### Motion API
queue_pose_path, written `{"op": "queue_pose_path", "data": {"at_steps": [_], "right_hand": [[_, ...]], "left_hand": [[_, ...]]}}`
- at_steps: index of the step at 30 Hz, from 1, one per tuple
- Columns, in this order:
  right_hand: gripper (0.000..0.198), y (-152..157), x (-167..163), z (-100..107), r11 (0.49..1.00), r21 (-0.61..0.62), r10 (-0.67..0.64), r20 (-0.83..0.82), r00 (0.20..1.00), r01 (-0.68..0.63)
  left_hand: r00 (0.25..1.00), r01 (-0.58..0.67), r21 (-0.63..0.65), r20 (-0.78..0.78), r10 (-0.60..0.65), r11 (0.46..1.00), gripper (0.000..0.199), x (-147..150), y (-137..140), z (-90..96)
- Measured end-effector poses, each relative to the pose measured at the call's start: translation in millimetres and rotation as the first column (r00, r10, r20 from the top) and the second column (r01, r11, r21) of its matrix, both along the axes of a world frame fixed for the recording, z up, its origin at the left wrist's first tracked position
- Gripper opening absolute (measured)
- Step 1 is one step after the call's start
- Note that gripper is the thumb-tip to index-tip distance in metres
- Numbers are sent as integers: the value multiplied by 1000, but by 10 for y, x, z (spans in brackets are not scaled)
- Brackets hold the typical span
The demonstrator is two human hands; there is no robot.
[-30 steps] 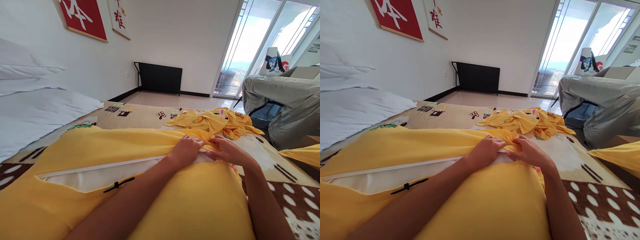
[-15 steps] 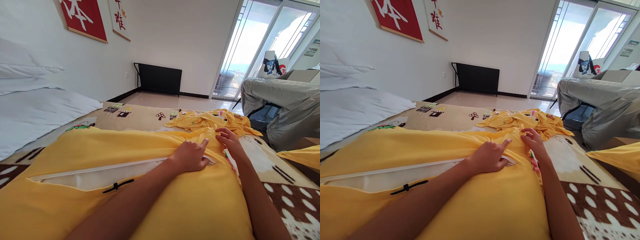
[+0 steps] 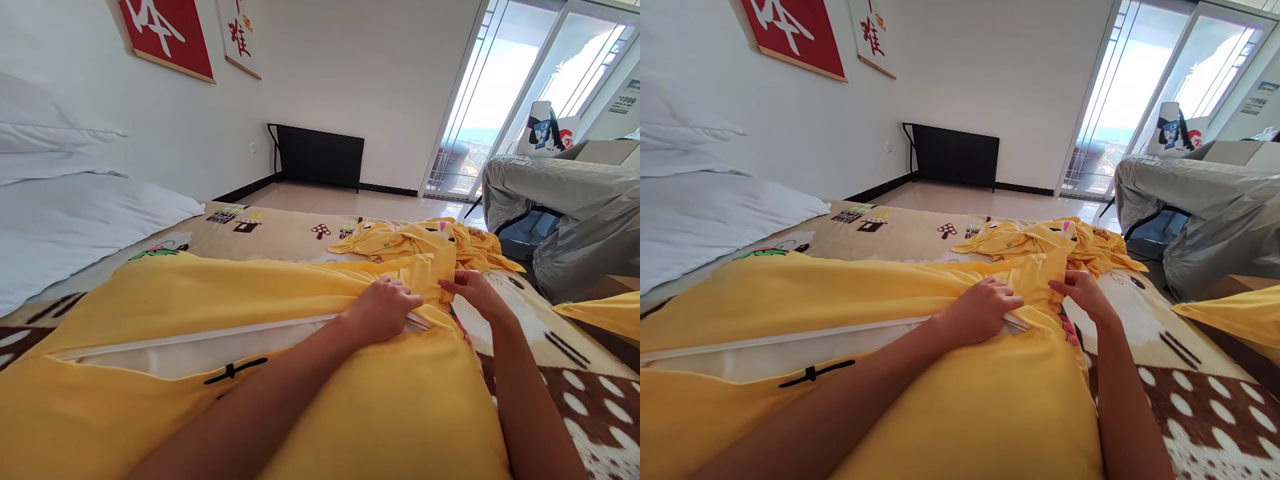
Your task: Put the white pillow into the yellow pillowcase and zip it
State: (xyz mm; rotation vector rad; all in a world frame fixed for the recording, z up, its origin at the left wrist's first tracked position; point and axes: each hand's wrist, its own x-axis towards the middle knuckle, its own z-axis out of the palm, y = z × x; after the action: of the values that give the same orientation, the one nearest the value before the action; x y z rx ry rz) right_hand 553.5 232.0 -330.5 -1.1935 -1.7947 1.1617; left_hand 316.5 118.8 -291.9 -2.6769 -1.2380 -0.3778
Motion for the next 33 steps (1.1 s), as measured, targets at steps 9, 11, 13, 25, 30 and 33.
{"op": "queue_pose_path", "data": {"at_steps": [9, 11, 13, 25, 30, 33], "right_hand": [[46, -16, -24, -42, 996, -23, 89, -102, 991, -92], [48, -39, -63, -17, 994, 0, 108, -169, 980, -109], [49, -69, -139, 8, 996, 33, 92, -210, 973, -87], [50, -251, -541, 77, 922, 349, -197, 46, 979, 169], [47, -246, -515, 98, 922, 343, -189, -1, 982, 178], [44, -310, -530, 164, 937, 318, -173, 60, 983, 145]], "left_hand": [[990, 136, -37, 36, -135, 990, 20, -4, 65, -30], [992, 122, -35, 31, -121, 992, 18, 11, 52, -1], [995, 97, -37, 29, -96, 995, 18, 26, 37, 23], [999, 32, 60, 2, -32, 998, 14, 97, -10, 35], [998, 64, 105, -21, -62, 992, 9, 108, -39, 36], [998, 59, 92, -24, -57, 994, 8, 107, -44, 34]]}}
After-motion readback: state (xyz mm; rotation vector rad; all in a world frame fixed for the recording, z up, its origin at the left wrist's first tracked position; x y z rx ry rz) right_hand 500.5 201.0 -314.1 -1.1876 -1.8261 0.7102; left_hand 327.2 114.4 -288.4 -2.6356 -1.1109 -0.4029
